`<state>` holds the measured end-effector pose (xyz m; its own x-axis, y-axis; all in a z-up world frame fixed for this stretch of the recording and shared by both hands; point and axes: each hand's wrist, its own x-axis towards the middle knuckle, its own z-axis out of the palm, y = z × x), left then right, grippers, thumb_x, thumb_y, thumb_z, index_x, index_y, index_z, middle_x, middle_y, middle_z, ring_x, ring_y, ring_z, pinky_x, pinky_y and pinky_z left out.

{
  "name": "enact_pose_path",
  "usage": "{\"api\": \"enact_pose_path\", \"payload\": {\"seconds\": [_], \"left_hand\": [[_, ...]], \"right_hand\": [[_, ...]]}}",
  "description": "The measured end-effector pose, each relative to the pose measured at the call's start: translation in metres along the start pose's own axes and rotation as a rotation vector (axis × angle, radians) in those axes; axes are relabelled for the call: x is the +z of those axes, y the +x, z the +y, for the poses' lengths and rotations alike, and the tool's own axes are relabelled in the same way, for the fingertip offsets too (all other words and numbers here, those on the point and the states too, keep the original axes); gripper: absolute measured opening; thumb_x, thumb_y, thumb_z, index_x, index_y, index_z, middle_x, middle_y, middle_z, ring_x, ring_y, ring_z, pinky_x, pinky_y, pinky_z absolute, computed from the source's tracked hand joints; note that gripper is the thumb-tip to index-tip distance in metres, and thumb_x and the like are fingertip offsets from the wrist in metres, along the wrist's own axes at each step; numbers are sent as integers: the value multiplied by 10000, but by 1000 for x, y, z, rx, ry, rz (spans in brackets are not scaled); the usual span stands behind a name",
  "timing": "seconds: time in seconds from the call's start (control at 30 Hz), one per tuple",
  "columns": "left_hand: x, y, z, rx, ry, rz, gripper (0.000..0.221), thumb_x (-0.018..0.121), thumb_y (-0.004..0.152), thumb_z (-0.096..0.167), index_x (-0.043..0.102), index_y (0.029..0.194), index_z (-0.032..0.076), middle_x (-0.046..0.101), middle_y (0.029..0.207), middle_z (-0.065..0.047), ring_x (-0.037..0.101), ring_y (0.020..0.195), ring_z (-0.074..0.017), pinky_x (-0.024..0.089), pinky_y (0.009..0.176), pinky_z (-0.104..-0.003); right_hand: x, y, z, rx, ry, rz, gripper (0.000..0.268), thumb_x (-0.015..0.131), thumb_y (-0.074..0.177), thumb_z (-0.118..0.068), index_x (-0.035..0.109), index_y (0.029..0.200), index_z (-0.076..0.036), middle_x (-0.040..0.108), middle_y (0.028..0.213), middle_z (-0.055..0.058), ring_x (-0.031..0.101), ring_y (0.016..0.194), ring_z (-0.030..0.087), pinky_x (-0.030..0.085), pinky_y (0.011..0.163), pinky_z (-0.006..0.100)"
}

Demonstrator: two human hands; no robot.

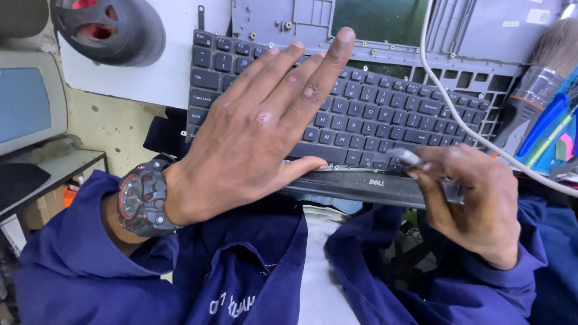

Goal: Cleaning a laptop keyboard by scraping between the keys with a metal pick and brushing away debris on an electronics repair workbench.

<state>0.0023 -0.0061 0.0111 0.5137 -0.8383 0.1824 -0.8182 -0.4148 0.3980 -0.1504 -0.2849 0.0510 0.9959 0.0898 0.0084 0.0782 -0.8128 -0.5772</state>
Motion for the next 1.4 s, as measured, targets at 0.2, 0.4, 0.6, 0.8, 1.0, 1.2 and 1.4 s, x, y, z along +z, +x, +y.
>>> {"api": "enact_pose_path", "payload": {"seconds": [0.2, 0.4, 0.6, 0.8, 1.0, 1.2, 1.4], "left_hand": [[-4, 1, 1, -10, -14, -20, 1485, 1013, 825, 736, 9, 1690, 65, 579, 1677, -140, 561, 1533, -359, 426, 1366, -454], [-3, 0, 1, -21, 1, -16, 1484, 1004, 838, 751, 5, 1694, 66, 604, 1654, -139, 567, 1538, -355, 430, 1372, -453], [-1, -2, 0, -17, 19, -6, 1498, 1007, 827, 770, 11, 1699, 69, 631, 1628, -128, 585, 1535, -351, 436, 1370, -437], [0, -3, -1, -7, -14, 1, 1494, 1011, 856, 741, -26, 1701, 75, 590, 1667, -137, 556, 1558, -368, 421, 1388, -466], [0, -2, 0, -6, 12, 4, 1519, 1022, 831, 769, -14, 1697, 73, 577, 1687, -124, 575, 1556, -362, 428, 1388, -453], [0, -1, 0, -5, -6, -7, 1519, 1017, 848, 767, -35, 1699, 78, 546, 1714, -125, 565, 1554, -370, 427, 1393, -465], [-2, 1, 1, -10, 1, -20, 1542, 1034, 795, 779, -2, 1689, 68, 542, 1720, -117, 586, 1533, -356, 436, 1378, -451]], "right_hand": [[3, 26, -22, -303, -301, -57, 147, 523, 1077, 46, 669, 1087, 58, 732, 1076, 205, 552, 712, 318, 393, 733, 425], [8, 21, -17, -317, -448, -86, 241, 562, 1082, 21, 726, 1259, 21, 676, 1057, 171, 638, 763, 302, 494, 675, 376], [10, 26, -22, -416, -502, -2, 147, 674, 1078, 16, 782, 1177, 3, 683, 987, 165, 531, 643, 247, 428, 587, 352], [11, 25, -23, -373, -490, -68, 218, 593, 1078, 1, 756, 1223, -13, 682, 1039, 140, 580, 702, 261, 457, 627, 358], [11, 26, -25, -375, -499, -24, 145, 647, 1083, -7, 771, 1159, -7, 694, 1001, 119, 556, 662, 236, 423, 610, 335], [9, 26, -24, -391, -488, -20, 144, 667, 1079, 6, 781, 1166, 10, 716, 1002, 101, 549, 653, 220, 412, 596, 315], [8, 26, -21, -391, -466, -12, 140, 656, 1080, 8, 777, 1151, 4, 694, 985, 131, 495, 623, 235, 402, 574, 346]]}}
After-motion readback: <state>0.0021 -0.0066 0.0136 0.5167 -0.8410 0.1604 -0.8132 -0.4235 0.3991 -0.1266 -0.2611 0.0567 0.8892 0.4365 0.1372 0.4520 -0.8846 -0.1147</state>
